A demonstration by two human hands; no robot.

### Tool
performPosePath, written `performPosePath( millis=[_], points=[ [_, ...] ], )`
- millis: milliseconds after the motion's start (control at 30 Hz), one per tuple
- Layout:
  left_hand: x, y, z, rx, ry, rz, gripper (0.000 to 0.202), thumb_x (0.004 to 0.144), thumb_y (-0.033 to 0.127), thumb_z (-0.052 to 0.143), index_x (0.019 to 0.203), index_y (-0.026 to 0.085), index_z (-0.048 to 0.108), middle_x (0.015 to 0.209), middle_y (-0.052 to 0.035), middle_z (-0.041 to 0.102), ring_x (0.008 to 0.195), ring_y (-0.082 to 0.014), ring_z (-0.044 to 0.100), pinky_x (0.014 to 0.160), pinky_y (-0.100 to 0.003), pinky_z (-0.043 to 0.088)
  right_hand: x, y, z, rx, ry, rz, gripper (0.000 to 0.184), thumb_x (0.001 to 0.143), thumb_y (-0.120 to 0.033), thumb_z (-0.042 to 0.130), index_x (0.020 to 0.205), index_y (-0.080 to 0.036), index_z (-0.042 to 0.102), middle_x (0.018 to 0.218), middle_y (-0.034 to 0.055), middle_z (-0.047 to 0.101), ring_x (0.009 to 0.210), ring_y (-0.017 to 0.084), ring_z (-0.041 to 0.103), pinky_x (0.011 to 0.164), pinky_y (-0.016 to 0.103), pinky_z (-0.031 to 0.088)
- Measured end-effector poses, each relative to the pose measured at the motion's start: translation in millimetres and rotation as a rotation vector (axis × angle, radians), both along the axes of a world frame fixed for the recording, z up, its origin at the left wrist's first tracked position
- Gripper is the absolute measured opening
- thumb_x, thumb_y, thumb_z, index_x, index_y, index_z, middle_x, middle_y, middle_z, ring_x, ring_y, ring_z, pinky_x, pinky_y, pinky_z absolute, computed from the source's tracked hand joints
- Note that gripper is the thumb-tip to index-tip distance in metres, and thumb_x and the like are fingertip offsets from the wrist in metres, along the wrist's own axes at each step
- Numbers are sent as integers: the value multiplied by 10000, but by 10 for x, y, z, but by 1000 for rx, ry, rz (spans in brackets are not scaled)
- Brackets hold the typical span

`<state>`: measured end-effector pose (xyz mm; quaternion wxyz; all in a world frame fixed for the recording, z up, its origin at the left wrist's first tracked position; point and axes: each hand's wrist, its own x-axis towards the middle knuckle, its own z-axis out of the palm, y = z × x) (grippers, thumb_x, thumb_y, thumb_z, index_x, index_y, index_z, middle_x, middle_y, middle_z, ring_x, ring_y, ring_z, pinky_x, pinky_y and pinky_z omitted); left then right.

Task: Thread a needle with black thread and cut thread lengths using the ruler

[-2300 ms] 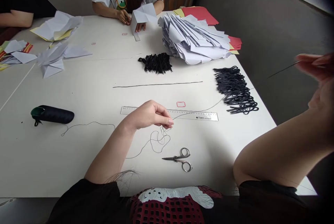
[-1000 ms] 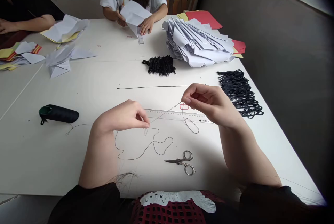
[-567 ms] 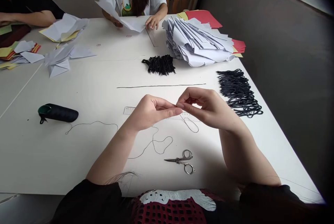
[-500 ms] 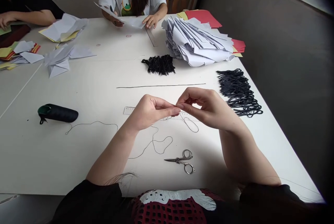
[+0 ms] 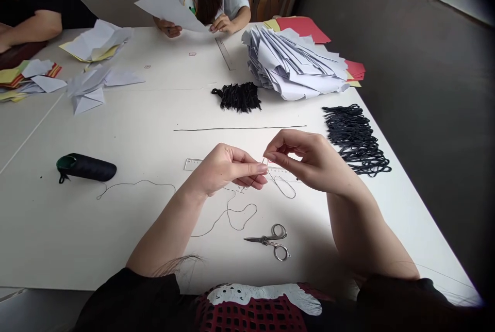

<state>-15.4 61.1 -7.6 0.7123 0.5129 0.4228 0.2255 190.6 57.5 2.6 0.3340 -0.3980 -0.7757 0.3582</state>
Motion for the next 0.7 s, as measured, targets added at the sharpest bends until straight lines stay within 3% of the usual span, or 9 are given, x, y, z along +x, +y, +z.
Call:
performPosePath(
  millis=[267,400,500,600,700],
  points=[
    [11,-17,10,2,12,-19,166,738,318,808,759,162,755,778,-56,767,702,-151,733,661,-214,555,32,2,3,1,-5,-48,140,905,-255,613,792,-172,617,700,2,606,609,99,510,566,269,413],
    [-23,-8,-4,43,22,-59,163,717,295,816,761,150,756,773,-76,763,726,-178,731,731,-284,580,72,0,34,0,21,-89,145,897,-269,635,792,-174,610,673,-2,585,596,96,492,566,269,406],
    [-57,-2,-8,149,76,-135,170,736,244,781,884,161,771,931,-97,773,912,-223,729,842,-349,577,104,-24,72,-8,48,-92,151,896,-274,638,787,-174,606,663,-4,576,590,93,492,559,260,411],
    [-75,-5,22,312,123,-165,413,751,183,747,1161,221,717,1241,-78,699,1223,-244,609,1046,-401,477,104,-55,92,-7,34,10,117,900,-237,619,804,-170,617,701,2,596,605,91,519,561,249,435],
    [-58,-12,50,360,92,-167,322,804,277,733,1120,214,744,1214,-70,714,1219,-240,611,1097,-387,427,73,-77,79,25,15,91,73,890,-171,603,819,-163,621,749,8,620,621,85,548,569,235,461]
  ],
)
